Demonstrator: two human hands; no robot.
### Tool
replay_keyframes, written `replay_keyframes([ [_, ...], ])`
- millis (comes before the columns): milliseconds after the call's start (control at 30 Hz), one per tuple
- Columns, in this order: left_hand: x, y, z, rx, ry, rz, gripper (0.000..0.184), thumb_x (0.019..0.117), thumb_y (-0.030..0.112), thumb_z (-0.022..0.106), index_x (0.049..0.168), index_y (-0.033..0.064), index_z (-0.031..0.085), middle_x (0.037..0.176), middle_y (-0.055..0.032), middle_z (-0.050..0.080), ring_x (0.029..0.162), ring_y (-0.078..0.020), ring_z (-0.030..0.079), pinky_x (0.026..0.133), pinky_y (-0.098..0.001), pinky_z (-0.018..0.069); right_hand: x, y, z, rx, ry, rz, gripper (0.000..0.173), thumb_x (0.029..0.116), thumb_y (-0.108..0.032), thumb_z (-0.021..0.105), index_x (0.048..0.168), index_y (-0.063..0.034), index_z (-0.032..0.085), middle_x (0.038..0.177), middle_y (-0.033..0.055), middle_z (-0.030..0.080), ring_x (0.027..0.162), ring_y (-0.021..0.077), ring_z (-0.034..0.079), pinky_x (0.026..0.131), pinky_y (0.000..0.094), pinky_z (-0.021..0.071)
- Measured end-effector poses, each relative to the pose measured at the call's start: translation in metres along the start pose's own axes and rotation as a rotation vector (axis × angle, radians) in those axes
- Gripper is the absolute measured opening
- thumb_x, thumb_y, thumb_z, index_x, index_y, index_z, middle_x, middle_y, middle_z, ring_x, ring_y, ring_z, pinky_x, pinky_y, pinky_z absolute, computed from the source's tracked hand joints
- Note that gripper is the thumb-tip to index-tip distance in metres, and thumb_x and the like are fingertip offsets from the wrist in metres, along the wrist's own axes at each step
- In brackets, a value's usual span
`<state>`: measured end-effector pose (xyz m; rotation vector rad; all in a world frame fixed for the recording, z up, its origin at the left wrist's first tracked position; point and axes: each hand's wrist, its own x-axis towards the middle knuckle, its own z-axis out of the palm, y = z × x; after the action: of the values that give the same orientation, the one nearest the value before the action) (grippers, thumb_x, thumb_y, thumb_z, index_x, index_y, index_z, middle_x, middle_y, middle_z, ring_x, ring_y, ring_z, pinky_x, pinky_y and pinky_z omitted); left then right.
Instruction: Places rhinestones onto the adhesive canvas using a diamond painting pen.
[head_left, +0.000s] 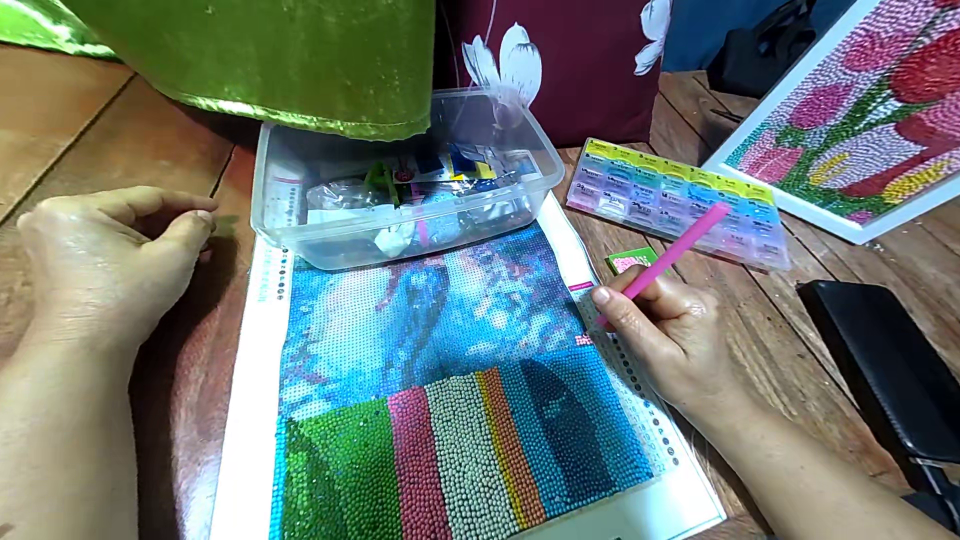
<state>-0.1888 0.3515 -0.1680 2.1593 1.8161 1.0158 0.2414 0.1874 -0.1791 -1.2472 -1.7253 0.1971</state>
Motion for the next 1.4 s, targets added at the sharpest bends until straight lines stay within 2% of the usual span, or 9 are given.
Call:
replay_keyframes([
  [467,0.0,-0.003,0.001,-0.038,0.008,0.008,0.033,0.0997,0.032,0.056,0.112,0.0039,0.069,0.094,-0.0107,0.067,0.073,-0.0091,0.06,0.072,-0.0346,0.0531,0.0,0.0,0.001,-0.023,-0.024,-0.033,0.026,0.1014,-0.018,0.055,0.08,-0.0043,0.062,0.063,-0.0065,0.05,0.055,-0.0087,0.043,0.051,0.007,0.0347],
  [567,0.001,-0.005,0.002,-0.046,0.01,0.014,0.033,0.0994,0.032,0.056,0.113,0.0039,0.069,0.094,-0.0101,0.067,0.073,-0.0084,0.06,0.072,-0.0338,0.0529,0.0,0.0,0.001,-0.047,-0.037,-0.066,0.027,0.1017,-0.02,0.055,0.081,-0.0043,0.064,0.065,-0.0053,0.054,0.058,-0.0081,0.047,0.054,0.0075,0.0379],
  [733,0.0,0.0,0.001,-0.048,0.011,0.0,0.033,0.0997,0.03,0.056,0.113,0.0016,0.068,0.094,-0.0122,0.066,0.073,-0.0104,0.06,0.072,-0.0355,0.0524,-0.003,-0.002,0.002,-0.159,-0.06,-0.179,0.032,0.1024,-0.023,0.054,0.079,-0.0038,0.063,0.063,-0.0021,0.052,0.056,-0.0019,0.045,0.052,0.0127,0.0344],
  [867,-0.004,0.014,-0.001,-0.046,0.001,-0.018,0.032,0.101,0.026,0.055,0.113,-0.0006,0.068,0.095,-0.0158,0.067,0.075,-0.0143,0.061,0.075,-0.0407,0.0532,-0.001,-0.002,-0.006,0.064,-0.022,0.006,0.022,0.1009,-0.018,0.058,0.085,-0.005,0.066,0.068,-0.0072,0.057,0.059,-0.0078,0.051,0.055,0.0078,0.0422],
  [967,-0.005,0.016,-0.002,-0.044,0.001,-0.037,0.031,0.1008,0.026,0.055,0.112,0.0006,0.069,0.095,-0.016,0.067,0.077,-0.0172,0.062,0.076,-0.0442,0.0525,0.006,-0.006,-0.028,0.296,0.106,0.233,0.014,0.1017,-0.015,0.057,0.091,-0.017,0.065,0.077,-0.0142,0.065,0.062,-0.0056,0.058,0.056,0.0112,0.0501],
  [1067,-0.002,0.007,-0.001,-0.038,0.003,-0.015,0.032,0.1011,0.027,0.055,0.113,0.0,0.069,0.096,-0.0184,0.068,0.078,-0.0211,0.063,0.076,-0.0482,0.0526,0.008,-0.002,-0.054,0.329,0.194,0.316,0.017,0.1033,-0.015,0.054,0.092,-0.0213,0.067,0.08,-0.014,0.068,0.059,-0.0045,0.056,0.052,0.0108,0.047],
  [1133,-0.001,0.0,0.001,-0.036,0.005,-0.017,0.033,0.1014,0.029,0.055,0.113,0.0017,0.069,0.095,-0.0157,0.068,0.076,-0.017,0.063,0.075,-0.0441,0.0542,0.003,0.009,-0.065,0.258,0.219,0.293,0.016,0.1023,-0.014,0.055,0.094,-0.0201,0.067,0.082,-0.0143,0.068,0.059,-0.005,0.056,0.052,0.0104,0.0467],
  [1267,-0.01,0.028,0.001,-0.093,-0.03,-0.109,0.031,0.1051,0.019,0.05,0.116,-0.0068,0.063,0.097,-0.017,0.063,0.078,-0.0128,0.056,0.077,-0.0354,0.0496,-0.02,0.027,-0.066,0.035,0.229,0.24,0.011,0.1011,-0.016,0.055,0.093,-0.0108,0.062,0.078,-0.0147,0.062,0.063,-0.0092,0.055,0.059,0.0102,0.0484],
  [1400,-0.012,0.03,0.001,-0.091,-0.018,-0.088,0.025,0.1064,0.017,0.053,0.116,-0.0022,0.065,0.095,-0.0121,0.064,0.077,-0.0106,0.057,0.074,-0.0326,0.0513,-0.023,0.034,-0.059,-0.083,0.208,0.112,0.021,0.1021,-0.018,0.055,0.087,-0.0052,0.062,0.075,-0.0085,0.061,0.066,-0.0094,0.057,0.062,0.009,0.0489],
])
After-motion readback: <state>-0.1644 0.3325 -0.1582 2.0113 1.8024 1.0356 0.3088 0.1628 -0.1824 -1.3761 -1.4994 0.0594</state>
